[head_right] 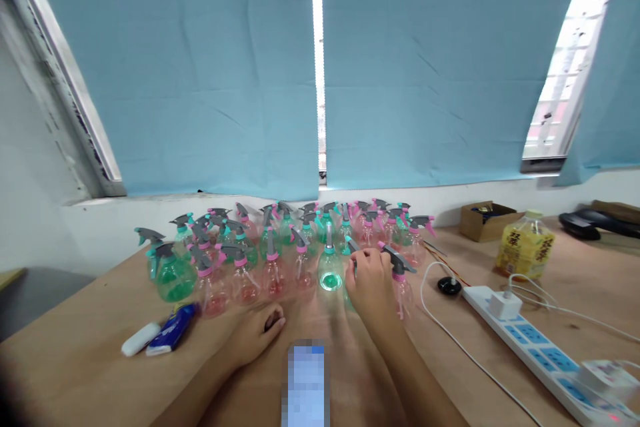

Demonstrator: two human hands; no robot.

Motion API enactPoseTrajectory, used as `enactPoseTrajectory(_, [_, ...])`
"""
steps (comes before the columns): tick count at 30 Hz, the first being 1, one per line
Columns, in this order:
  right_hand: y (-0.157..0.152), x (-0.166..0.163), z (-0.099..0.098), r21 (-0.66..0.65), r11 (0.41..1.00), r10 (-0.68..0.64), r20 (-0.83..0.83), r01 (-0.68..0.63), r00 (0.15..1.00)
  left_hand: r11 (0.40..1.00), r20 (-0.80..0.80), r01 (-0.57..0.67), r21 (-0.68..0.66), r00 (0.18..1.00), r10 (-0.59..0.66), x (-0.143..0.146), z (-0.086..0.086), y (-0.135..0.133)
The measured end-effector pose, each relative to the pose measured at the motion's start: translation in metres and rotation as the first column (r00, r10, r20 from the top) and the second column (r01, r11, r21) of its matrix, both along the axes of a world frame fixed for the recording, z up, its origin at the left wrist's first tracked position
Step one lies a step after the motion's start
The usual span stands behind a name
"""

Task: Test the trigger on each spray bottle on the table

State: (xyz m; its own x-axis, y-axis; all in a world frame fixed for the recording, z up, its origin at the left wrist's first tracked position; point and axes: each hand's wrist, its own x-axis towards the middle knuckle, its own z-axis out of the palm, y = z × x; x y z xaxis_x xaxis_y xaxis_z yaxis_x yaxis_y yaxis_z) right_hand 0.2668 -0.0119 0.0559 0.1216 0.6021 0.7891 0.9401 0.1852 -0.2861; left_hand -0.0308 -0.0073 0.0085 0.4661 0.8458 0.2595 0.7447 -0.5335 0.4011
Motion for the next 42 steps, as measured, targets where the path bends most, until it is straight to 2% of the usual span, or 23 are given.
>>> enactPoseTrajectory(5, [-0.007, -0.008, 0.004, 0.033, 0.998, 0.051, -0.072, -0.048, 0.996, 1.0, -0.013, -0.003, 0.004, 1.0, 0.003, -0.001, 0.0, 0.0])
enactPoseTrajectory(11, [-0.011, -0.03, 0.002, 0.065, 0.954, 0.3, -0.222, -0.293, 0.928, 1.0, -0.008, 0.002, 0.009, 1.0, -0.002, 0.0, 0.0, 0.0])
enactPoseTrajectory(15, [-0.012, -0.046, 0.0, 0.079, 0.925, 0.378, -0.278, -0.371, 0.883, 1.0, -0.006, 0.007, 0.019, 1.0, -0.007, -0.002, -0.002, 0.001])
enactPoseTrajectory(19, [-0.006, -0.057, -0.003, 0.091, 0.887, 0.449, -0.39, -0.452, 0.804, 1.0, -0.011, 0.008, 0.03, 1.0, -0.008, -0.002, -0.004, 0.002])
enactPoseTrajectory(24, [0.01, -0.064, -0.01, 0.117, 0.847, 0.483, -0.576, -0.518, 0.66, 0.999, -0.008, 0.013, 0.029, 1.0, -0.013, -0.001, -0.001, 0.0])
enactPoseTrajectory(30, [0.024, -0.069, -0.024, 0.192, 0.795, 0.572, -0.551, -0.575, 0.608, 0.999, 0.004, 0.017, 0.028, 1.0, -0.017, -0.002, -0.003, 0.001])
enactPoseTrajectory(32, [0.026, -0.071, -0.026, 0.178, 0.774, 0.584, -0.57, -0.607, 0.577, 0.999, 0.004, 0.025, 0.033, 1.0, -0.025, -0.002, -0.004, 0.001])
enactPoseTrajectory(34, [0.029, -0.072, -0.025, 0.131, 0.708, 0.593, -0.643, -0.694, 0.484, 0.999, 0.001, 0.026, 0.037, 1.0, -0.026, -0.002, -0.004, 0.001])
enactPoseTrajectory(35, [0.031, -0.073, -0.025, 0.117, 0.645, 0.601, -0.689, -0.755, 0.406, 0.999, -0.002, 0.022, 0.039, 1.0, -0.022, -0.002, -0.004, 0.001])
enactPoseTrajectory(38, [0.039, -0.077, -0.022, 0.133, 0.395, 0.614, -0.775, -0.909, 0.153, 0.999, -0.009, 0.011, 0.037, 1.0, -0.01, -0.002, -0.003, 0.0])
enactPoseTrajectory(40, [0.044, -0.078, -0.019, 0.136, 0.251, 0.616, -0.786, -0.958, 0.05, 1.0, -0.009, 0.01, 0.029, 1.0, -0.009, -0.001, -0.002, 0.0])
enactPoseTrajectory(42, [0.048, -0.079, -0.017, 0.117, 0.136, 0.606, -0.795, -0.984, -0.011, 1.0, -0.009, 0.011, 0.024, 1.0, -0.011, -0.001, -0.002, 0.0])
